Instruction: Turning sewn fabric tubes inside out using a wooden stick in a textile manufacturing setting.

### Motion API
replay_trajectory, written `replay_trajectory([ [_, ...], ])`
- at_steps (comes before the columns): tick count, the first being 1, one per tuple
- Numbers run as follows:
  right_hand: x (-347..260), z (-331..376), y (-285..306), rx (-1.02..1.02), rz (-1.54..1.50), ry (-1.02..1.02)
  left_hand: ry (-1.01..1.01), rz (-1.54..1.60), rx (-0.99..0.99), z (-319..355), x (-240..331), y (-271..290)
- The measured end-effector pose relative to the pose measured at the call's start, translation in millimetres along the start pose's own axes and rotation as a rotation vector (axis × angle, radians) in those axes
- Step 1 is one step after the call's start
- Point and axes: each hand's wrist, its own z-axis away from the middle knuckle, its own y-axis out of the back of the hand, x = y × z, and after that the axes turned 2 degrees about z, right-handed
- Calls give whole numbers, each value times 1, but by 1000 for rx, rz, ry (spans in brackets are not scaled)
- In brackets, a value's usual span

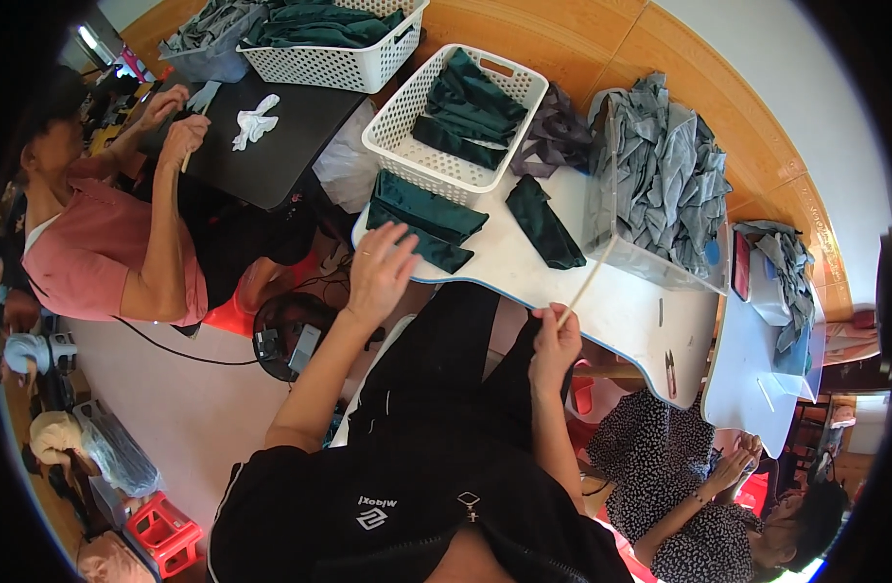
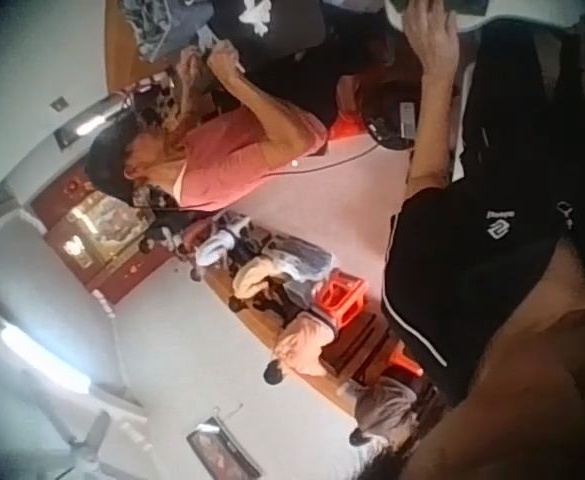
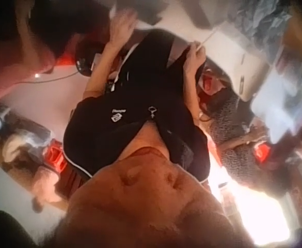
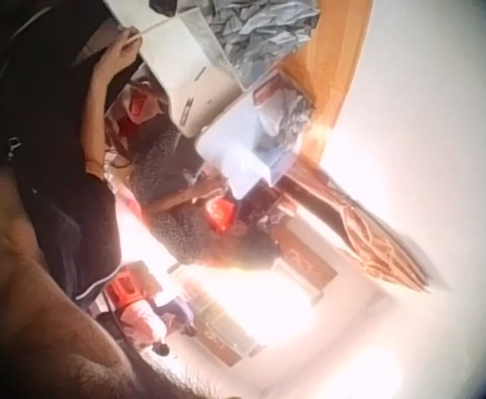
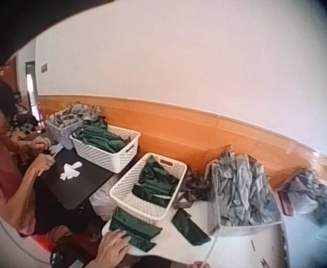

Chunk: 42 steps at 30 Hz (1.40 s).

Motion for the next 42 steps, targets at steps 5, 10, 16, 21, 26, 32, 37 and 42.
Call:
replay_trajectory([
  [5, -8, 1, 51, 6, -15, -29, 49, 53, -31, 24, 11, -6],
  [10, -6, 3, 96, 35, -2, -22, 96, 106, -78, 35, 30, -15],
  [16, -6, 15, 130, 21, -22, -67, 152, 161, -149, 45, 48, -43],
  [21, -6, 16, 152, 39, 6, -47, 209, 213, -226, 77, 52, -60],
  [26, 12, 13, 180, 96, 59, 3, 284, 279, -333, 115, 41, -195],
  [32, -14, 25, 182, 61, 86, -1, 342, 367, -389, 106, 69, -361],
  [37, -35, 18, 203, -7, 291, 4, 407, 425, -449, 109, 81, -393],
  [42, -54, -29, 184, -47, 307, 48, 472, 474, -475, 147, 72, -346],
])
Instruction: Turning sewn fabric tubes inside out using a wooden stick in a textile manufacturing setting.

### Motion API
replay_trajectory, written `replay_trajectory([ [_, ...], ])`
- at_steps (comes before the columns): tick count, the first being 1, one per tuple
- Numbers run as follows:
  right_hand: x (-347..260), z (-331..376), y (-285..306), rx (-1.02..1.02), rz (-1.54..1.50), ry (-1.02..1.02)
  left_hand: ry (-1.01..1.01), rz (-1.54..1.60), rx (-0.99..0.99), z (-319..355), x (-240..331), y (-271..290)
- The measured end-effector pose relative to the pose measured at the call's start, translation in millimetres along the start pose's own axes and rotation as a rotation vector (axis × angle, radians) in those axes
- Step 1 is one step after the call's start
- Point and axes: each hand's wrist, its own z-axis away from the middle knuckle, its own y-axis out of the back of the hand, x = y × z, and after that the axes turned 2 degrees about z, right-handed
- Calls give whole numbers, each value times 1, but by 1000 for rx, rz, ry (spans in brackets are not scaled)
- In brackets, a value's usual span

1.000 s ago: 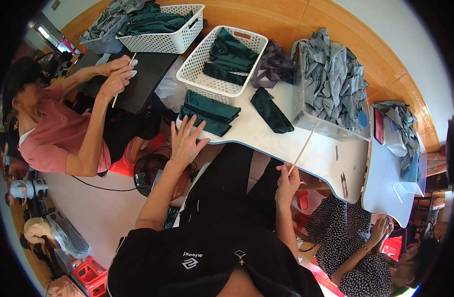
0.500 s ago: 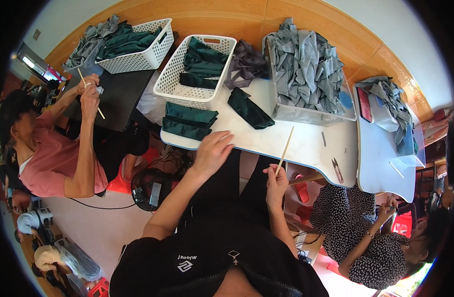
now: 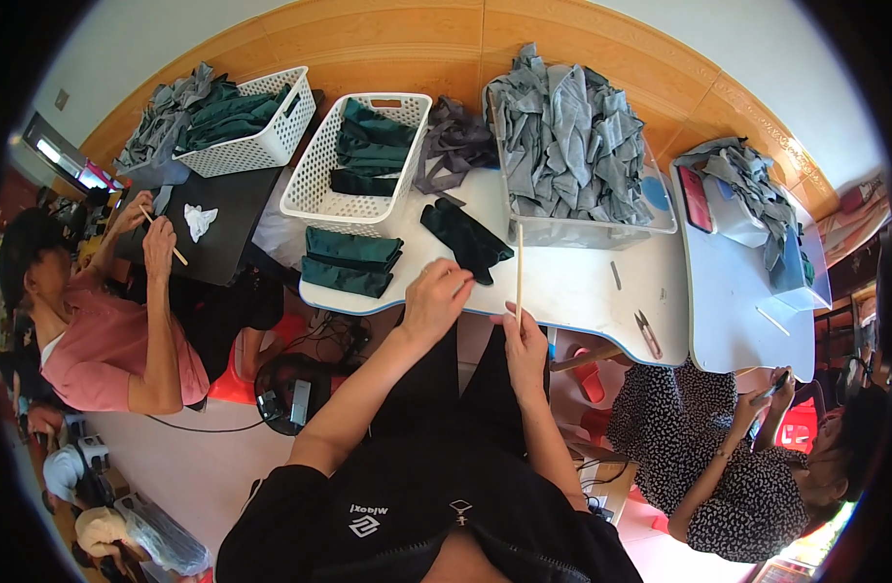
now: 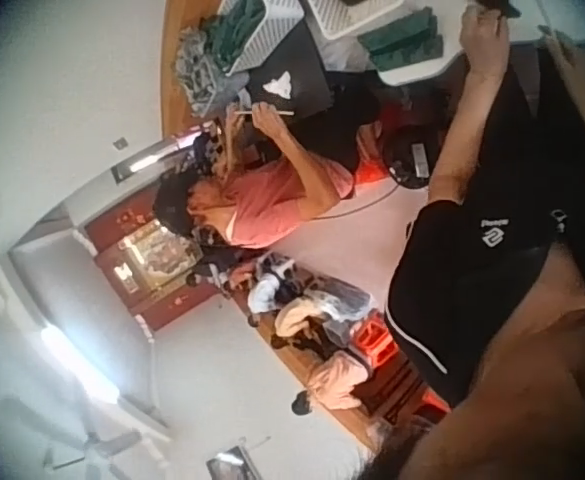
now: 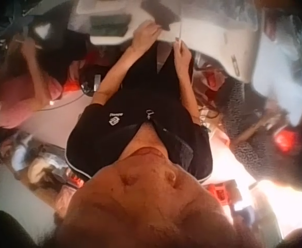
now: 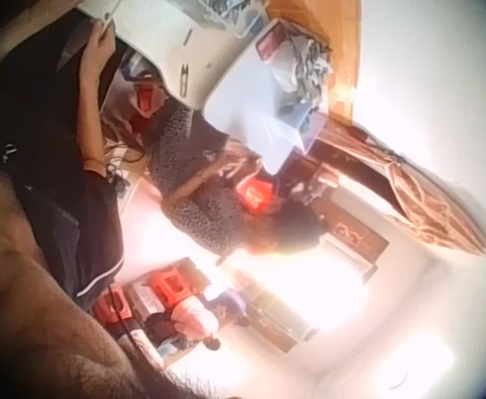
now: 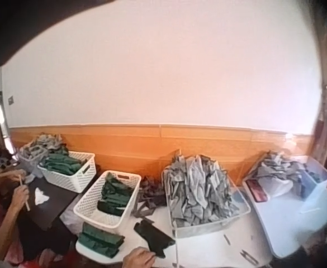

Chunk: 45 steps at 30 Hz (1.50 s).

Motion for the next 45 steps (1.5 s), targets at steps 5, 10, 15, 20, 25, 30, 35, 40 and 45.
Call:
replay_trajectory([
  [5, 17, -32, -30, -82, -147, -145, 66, 81, -30, 39, -20, 18],
  [10, -7, -12, -62, -119, -174, -92, 117, 180, -26, 49, -7, 51],
  [15, -52, 22, -78, -198, -182, -56, 300, 449, -196, 26, 35, 42],
  [20, -75, 49, -64, -250, 15, -23, 194, 387, -124, 12, 58, 48],
  [25, -99, 65, -40, -286, 142, -79, 81, 383, -160, 7, 89, 55],
  [30, -110, 61, -40, -332, 279, 1, 38, 347, -197, 12, 100, 50],
  [35, -118, 56, -35, -330, 313, -18, 28, 251, -199, 11, 98, 49],
  [40, -108, 57, -30, -302, 312, -17, 7, 111, -208, 9, 89, 44],
  [45, -106, 63, -23, -300, 276, -128, 37, 158, -159, 10, 92, 42],
])
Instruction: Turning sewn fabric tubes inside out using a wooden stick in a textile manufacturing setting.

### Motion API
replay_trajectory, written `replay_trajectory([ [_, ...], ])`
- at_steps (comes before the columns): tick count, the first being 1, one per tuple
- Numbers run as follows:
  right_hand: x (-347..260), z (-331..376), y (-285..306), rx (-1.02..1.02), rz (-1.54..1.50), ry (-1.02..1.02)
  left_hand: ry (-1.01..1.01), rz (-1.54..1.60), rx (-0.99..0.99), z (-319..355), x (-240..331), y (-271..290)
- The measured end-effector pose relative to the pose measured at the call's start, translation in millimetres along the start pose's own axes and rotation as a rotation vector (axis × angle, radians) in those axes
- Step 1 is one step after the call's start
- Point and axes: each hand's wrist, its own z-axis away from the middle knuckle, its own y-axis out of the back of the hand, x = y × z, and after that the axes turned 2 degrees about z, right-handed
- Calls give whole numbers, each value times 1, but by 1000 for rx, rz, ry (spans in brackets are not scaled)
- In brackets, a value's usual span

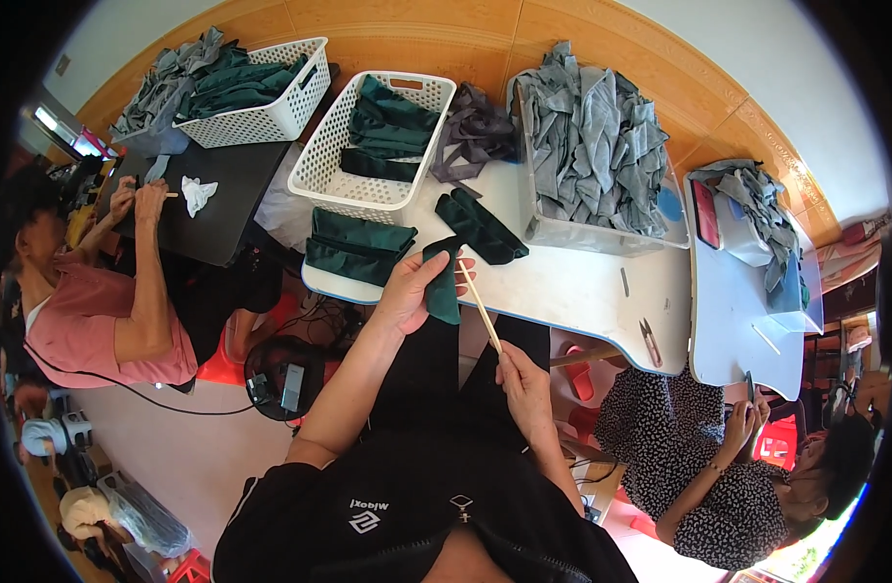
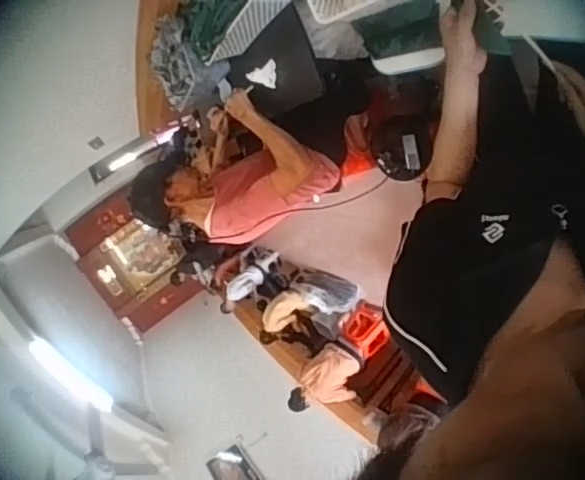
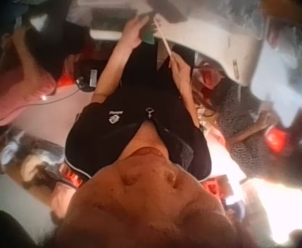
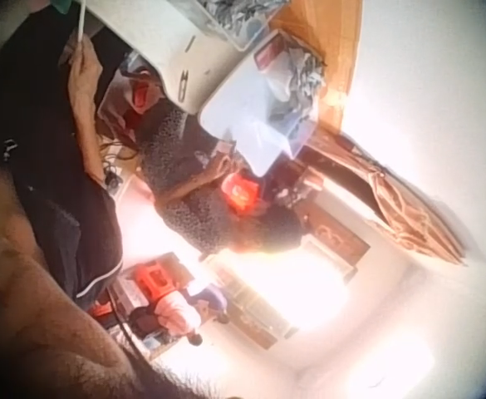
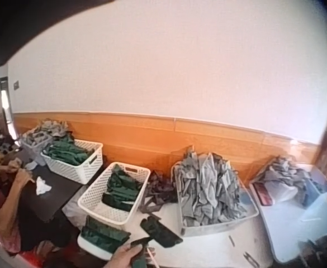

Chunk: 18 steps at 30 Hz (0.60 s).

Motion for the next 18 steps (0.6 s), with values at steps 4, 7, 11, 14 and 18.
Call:
replay_trajectory([
  [4, 2, -4, -4, -8, -42, -2, 2, -12, -22, -1, 2, 8],
  [7, 4, -4, -8, -15, -38, 8, 12, 1, -24, 3, 0, 4],
  [11, -2, -1, -14, -32, -11, 6, 16, 19, -10, 5, 2, 8],
  [14, -6, -2, -15, -51, 4, -4, 19, 21, -23, 5, 1, 14],
  [18, 4, -2, -17, -35, -34, -16, 51, -62, -45, 9, -4, 11],
])
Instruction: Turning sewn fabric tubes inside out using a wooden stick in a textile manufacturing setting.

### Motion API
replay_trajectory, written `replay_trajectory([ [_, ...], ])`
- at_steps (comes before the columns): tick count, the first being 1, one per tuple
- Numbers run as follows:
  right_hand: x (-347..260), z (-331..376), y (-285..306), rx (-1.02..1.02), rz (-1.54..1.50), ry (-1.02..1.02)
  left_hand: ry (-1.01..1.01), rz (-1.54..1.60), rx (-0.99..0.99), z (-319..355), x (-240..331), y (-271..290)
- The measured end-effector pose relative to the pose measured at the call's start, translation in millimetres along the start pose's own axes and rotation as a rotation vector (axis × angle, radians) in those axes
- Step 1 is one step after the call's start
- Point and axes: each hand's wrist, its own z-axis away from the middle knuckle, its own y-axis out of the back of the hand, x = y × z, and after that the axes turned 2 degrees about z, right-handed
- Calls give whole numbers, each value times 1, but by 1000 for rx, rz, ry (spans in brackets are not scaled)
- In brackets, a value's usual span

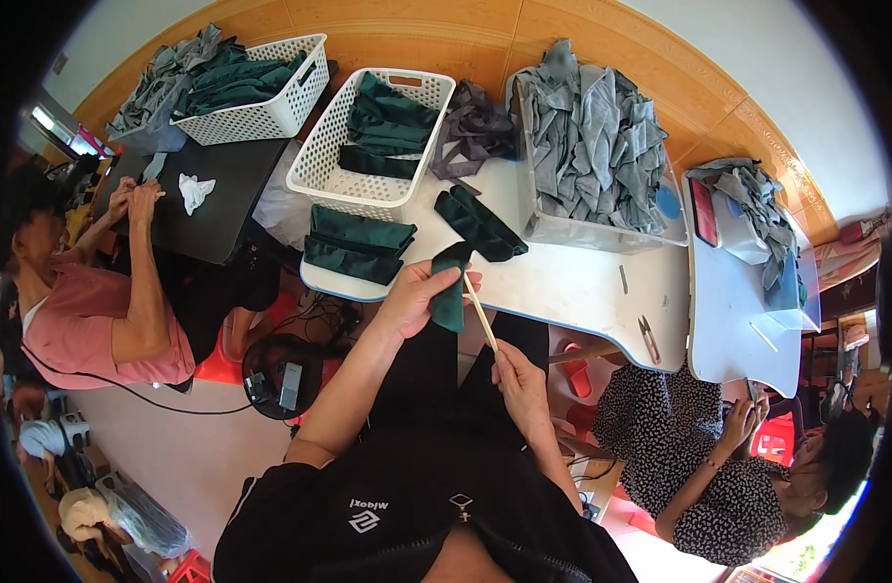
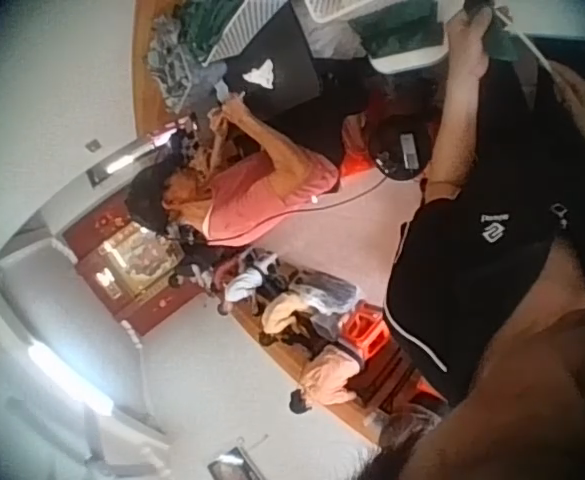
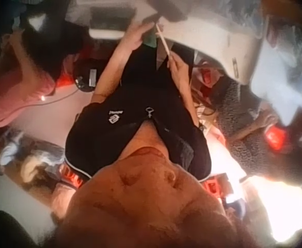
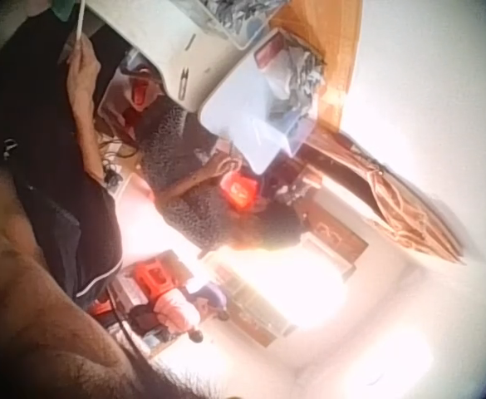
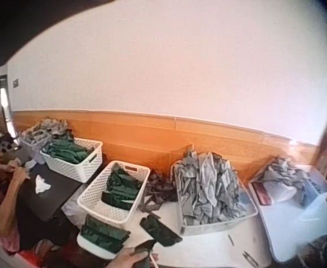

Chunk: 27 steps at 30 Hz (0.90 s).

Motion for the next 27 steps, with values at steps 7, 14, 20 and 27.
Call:
replay_trajectory([
  [7, 15, -22, -13, -31, -286, -120, 10, -752, -105, 14, -49, 25],
  [14, 15, -11, -24, -149, -414, -172, -78, -23, -106, 9, 4, 16],
  [20, 15, -8, -43, -176, -464, -166, -63, -64, 16, 6, 0, 41],
  [27, 30, 1, -45, -187, -643, -186, -84, 123, 114, 9, -15, 19],
])
